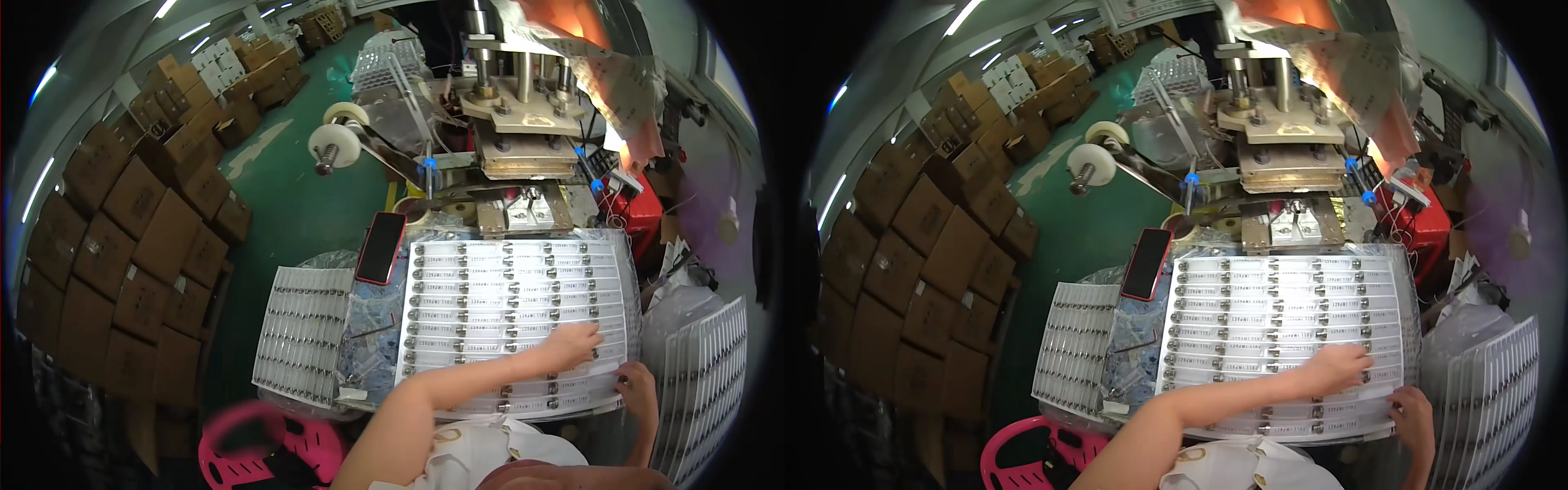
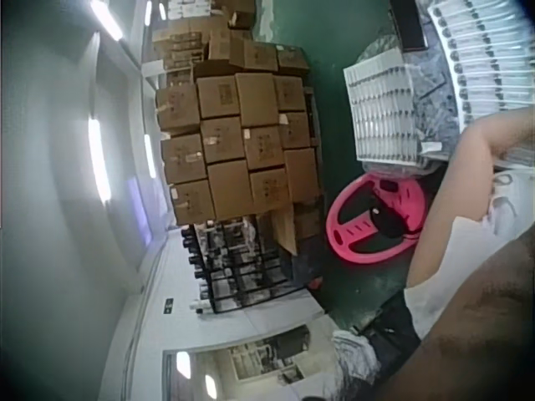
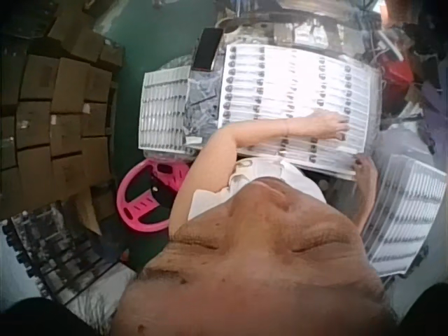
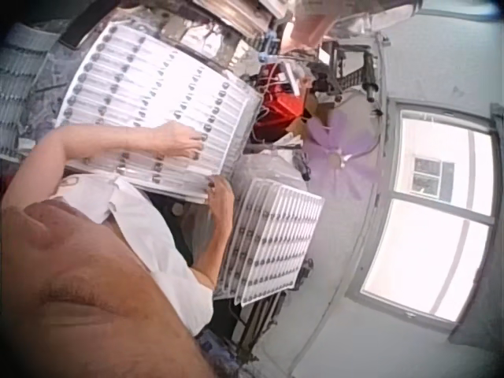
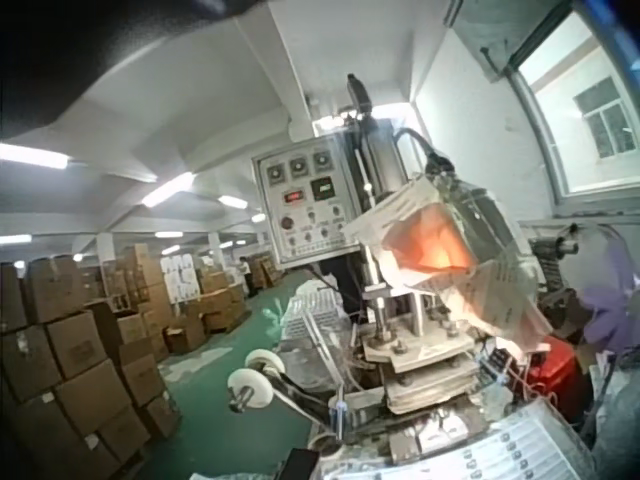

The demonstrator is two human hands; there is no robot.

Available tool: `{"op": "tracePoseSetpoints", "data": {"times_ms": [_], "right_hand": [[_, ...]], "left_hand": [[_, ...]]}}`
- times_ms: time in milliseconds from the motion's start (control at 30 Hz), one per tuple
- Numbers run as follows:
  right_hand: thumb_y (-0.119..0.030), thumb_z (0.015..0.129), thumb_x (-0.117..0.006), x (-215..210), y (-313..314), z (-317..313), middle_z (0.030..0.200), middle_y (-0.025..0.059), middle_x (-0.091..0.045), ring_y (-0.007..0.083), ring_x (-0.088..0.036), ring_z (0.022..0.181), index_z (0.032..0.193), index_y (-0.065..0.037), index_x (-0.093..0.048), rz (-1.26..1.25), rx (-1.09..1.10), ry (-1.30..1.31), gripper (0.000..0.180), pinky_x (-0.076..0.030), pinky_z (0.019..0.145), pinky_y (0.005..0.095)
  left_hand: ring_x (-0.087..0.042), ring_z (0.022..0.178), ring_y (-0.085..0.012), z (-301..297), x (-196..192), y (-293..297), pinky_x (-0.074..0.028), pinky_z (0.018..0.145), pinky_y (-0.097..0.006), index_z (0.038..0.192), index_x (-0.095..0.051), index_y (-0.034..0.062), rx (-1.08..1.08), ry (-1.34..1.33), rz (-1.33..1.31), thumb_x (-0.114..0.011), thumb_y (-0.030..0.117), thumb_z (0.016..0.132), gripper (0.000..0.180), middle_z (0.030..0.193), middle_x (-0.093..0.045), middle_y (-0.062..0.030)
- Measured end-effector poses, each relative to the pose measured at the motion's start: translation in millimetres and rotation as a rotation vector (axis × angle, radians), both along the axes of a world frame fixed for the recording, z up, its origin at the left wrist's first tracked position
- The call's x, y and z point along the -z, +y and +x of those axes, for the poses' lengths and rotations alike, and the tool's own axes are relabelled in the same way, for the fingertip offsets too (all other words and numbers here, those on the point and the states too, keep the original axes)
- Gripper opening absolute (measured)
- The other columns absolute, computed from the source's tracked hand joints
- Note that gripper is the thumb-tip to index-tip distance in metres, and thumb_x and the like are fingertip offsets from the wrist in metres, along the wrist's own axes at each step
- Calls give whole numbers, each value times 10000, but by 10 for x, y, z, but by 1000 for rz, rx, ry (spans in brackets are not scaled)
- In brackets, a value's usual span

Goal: The person operates a manual press machine in a factory setting. They repeatedly pick up small metal components from a white tray, place them into the machine's die, and press down on a lever to process the items. The person then removes the processed components and places them back into the tray.

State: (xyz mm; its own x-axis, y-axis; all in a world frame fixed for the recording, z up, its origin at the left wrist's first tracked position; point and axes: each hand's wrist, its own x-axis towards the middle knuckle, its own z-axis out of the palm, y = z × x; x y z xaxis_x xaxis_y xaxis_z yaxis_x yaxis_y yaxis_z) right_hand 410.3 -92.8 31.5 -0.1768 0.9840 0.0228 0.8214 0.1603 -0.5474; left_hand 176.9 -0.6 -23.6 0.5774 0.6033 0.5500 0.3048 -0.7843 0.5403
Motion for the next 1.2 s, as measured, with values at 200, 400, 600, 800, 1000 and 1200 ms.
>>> {"op": "tracePoseSetpoints", "data": {"times_ms": [200,400,600,800,1000,1200], "right_hand": [[78,753,-595,65,-5,319,882,48,-606,110,-566,731,989,30,-626,5,357,561,243,-466,658,248],[44,788,-632,-221,1166,-368,975,93,-633,115,-601,879,1078,24,-609,200,247,600,291,-483,780,248],[11,785,-656,-420,2309,-1472,1021,108,-650,178,-643,892,1061,-10,-624,542,-57,489,278,-498,771,277],[-10,709,-706,-207,2657,-2023,1070,102,-636,294,-636,919,1056,-69,-622,925,-249,20,362,-530,791,347],[-128,739,-728,-144,2816,-2073,1151,123,-570,304,-589,988,1244,-92,-512,495,-147,175,550,-482,829,374],[-143,731,-747,-246,3010,-1997,1103,140,-617,312,-605,961,1243,-74,-514,309,-316,74,566,-483,794,377]], "left_hand": [[-629,670,-238,-1255,-343,366,-509,569,-321,1060,-655,96,-300,9,93,-648,139,813,250,815,-643,-98],[-612,667,-292,-1275,-718,1454,-508,567,-387,1166,-595,180,-477,144,329,-650,117,790,385,774,-582,-93],[-615,685,-271,-1273,-774,1640,-505,598,-378,1102,-580,94,-462,204,413,-655,96,767,343,750,-586,-88],[-592,599,-222,-1556,-464,252,-483,518,-331,1155,-615,108,-314,90,58,-649,80,774,383,745,-606,-69],[-626,690,-243,-1817,-206,-375,-507,595,-320,1112,-649,98,-369,-37,-193,-672,9,737,387,843,-646,-100],[-634,721,-245,-1823,-203,-292,-511,617,-320,1100,-655,104,-378,-47,-300,-675,-5,729,387,862,-650,-102]]}}
